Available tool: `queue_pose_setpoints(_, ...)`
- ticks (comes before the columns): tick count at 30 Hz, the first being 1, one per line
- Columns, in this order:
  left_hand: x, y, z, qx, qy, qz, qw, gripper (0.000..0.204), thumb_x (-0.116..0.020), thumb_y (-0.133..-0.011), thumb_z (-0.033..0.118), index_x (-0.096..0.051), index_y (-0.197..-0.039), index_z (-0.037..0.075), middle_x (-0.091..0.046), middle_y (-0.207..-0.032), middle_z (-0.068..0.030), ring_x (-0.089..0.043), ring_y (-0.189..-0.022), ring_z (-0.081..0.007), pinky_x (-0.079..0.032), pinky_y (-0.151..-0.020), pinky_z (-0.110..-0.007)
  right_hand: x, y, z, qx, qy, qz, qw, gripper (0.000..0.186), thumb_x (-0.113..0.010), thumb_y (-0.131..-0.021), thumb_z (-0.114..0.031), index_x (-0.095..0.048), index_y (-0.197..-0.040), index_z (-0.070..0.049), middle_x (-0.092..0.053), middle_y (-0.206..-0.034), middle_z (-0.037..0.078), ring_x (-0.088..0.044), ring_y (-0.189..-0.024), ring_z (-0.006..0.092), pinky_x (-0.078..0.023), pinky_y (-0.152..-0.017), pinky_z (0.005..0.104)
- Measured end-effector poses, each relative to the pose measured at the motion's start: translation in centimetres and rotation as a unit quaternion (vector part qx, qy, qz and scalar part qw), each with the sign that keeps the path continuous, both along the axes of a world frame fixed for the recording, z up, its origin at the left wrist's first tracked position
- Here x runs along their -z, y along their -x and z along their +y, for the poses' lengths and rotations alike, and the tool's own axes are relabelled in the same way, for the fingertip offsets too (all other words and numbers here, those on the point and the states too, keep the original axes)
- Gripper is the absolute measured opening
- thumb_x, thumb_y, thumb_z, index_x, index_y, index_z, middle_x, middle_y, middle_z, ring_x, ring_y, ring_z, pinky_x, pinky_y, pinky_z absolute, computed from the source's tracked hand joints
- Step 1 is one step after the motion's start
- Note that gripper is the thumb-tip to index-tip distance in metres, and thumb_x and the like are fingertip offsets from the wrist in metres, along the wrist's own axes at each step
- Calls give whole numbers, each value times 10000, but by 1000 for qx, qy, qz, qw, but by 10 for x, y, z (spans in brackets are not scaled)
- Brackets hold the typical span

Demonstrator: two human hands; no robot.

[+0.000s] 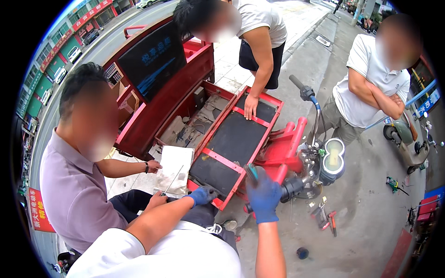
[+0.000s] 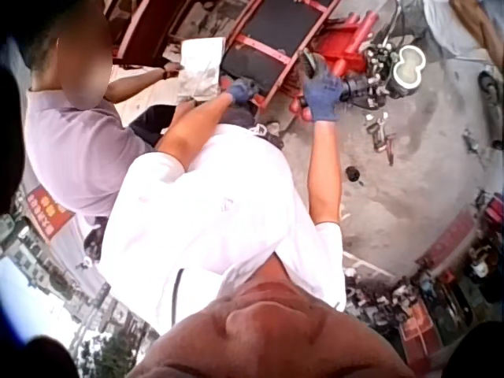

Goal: The person works on a red three-wheeled electric vehicle, using a screwdriver to adjust components near the handlebars and battery compartment. They also handle a white plastic bag and a piece of cardboard, placing the cardboard over the battery area.

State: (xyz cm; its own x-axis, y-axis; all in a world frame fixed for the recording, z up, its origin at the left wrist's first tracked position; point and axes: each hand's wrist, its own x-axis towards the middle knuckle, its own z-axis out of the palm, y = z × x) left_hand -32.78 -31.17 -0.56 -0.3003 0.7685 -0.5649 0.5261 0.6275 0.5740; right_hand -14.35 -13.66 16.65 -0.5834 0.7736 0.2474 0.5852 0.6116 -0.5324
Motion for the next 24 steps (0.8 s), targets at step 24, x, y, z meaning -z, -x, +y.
queue_pose_setpoints(24,53,5,16,-49,45,-21,998,347,-572,-868,332,-666,-980,18,-699,-763,-120,-687,-694,-181,-530,-687,-335,268,-401,-220,564,622,139,525,241,-561,-911,-356,-530,-977,-126,-583,-676,120,-592,-553,286,-522,-507,456)
